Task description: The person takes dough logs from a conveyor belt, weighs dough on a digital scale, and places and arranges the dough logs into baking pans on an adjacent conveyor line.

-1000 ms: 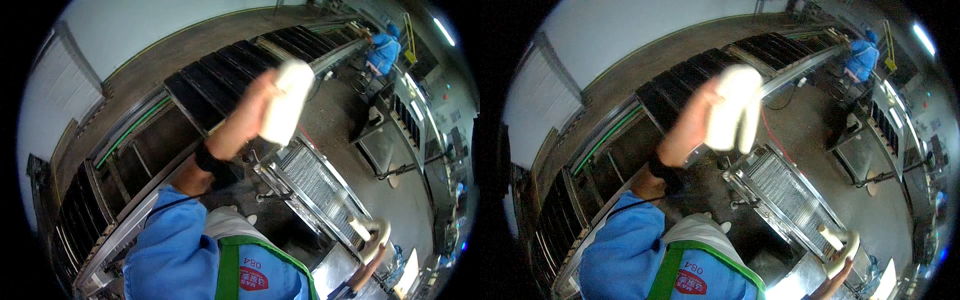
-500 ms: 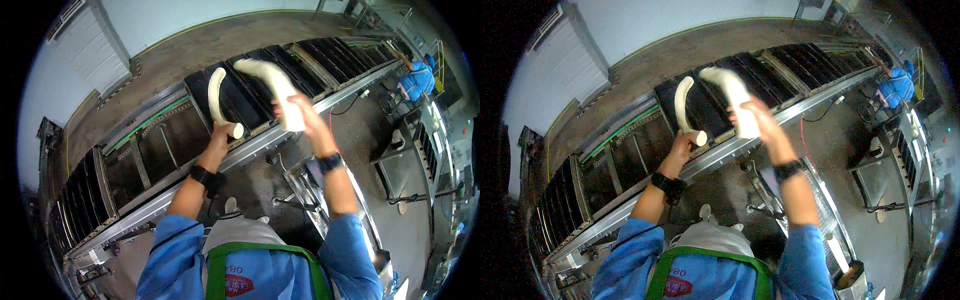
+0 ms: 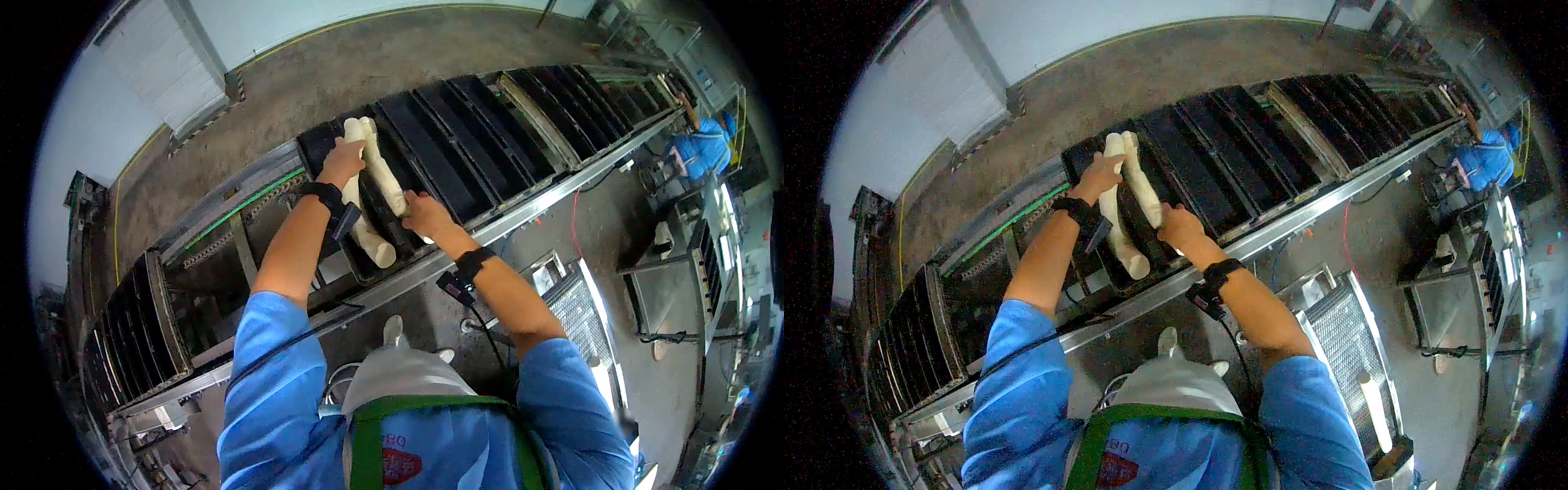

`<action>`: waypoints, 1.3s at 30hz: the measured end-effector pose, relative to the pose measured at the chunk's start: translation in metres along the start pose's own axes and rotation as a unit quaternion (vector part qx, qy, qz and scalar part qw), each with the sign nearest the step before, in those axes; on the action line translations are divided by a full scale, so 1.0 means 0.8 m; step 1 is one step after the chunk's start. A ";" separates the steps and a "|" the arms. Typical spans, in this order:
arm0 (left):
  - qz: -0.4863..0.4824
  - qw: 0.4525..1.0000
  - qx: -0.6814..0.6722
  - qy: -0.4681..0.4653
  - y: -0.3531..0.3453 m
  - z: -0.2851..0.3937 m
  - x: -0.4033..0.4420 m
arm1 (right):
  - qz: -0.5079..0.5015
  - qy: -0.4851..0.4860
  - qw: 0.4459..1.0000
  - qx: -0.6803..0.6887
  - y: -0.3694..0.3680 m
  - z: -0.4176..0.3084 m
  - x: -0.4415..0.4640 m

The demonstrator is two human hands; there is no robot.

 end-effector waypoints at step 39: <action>0.187 0.933 0.036 -0.304 -0.131 0.193 -0.146 | 0.272 -0.281 0.916 -0.089 0.105 0.283 -0.406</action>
Point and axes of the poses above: each hand's wrist, its own x-axis towards the middle knuckle, its own y-axis out of the back of the hand, z = x × y, the point moved 3 cm from there along x, towards the middle knuckle, and after that the axes turned 4 degrees about y, right-handed, at the moved point
